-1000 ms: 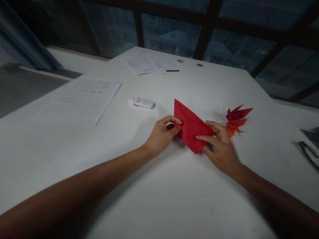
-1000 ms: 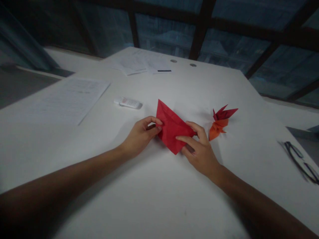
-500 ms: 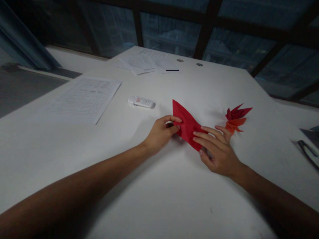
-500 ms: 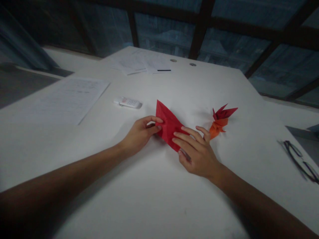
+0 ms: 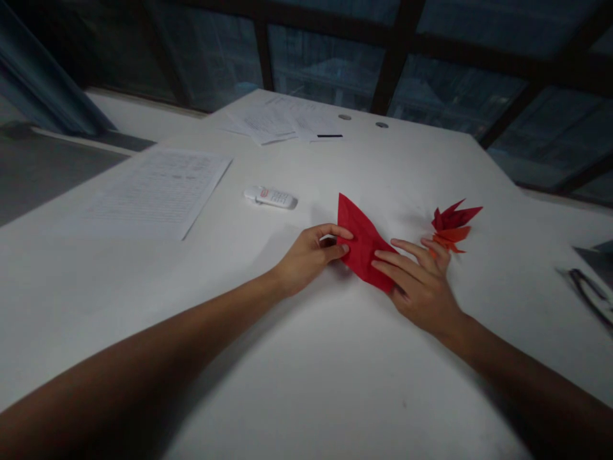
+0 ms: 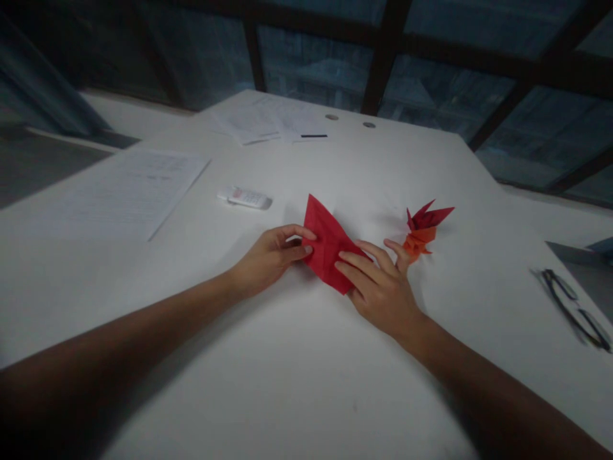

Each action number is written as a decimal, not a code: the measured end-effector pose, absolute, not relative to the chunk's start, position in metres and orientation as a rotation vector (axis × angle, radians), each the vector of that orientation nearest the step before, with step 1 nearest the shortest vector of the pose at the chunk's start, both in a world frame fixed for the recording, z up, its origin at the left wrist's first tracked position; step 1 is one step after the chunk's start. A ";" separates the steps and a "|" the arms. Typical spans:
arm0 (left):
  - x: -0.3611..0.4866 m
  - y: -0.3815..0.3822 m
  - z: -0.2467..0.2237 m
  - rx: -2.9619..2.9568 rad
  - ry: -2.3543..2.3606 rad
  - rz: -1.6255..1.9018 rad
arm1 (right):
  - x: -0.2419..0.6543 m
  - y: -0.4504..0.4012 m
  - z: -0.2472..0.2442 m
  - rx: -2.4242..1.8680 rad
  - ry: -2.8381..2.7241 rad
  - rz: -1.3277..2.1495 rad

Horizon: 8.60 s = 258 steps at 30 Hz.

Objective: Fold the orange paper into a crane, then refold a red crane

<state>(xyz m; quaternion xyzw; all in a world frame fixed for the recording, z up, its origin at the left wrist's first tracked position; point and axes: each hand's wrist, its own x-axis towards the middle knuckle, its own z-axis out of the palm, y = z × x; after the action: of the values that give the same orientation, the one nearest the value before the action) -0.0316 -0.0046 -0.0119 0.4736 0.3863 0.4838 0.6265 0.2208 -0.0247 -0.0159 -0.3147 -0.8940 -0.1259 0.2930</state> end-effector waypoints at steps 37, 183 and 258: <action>-0.028 -0.018 -0.003 1.673 0.786 1.002 | 0.223 -0.015 -0.021 -1.141 -1.924 0.618; -0.017 -0.026 -0.003 1.701 0.887 0.964 | 0.189 -0.046 -0.011 -1.114 -1.760 1.036; -0.023 -0.021 -0.003 2.000 1.334 1.121 | 0.195 -0.028 -0.019 -1.292 -1.621 0.774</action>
<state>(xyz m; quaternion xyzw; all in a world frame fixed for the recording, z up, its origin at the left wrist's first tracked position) -0.0228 -0.0209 -0.0026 0.7316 0.4880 0.4102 0.2418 0.1952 -0.0282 -0.0188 -0.5221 -0.6549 0.3127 0.4480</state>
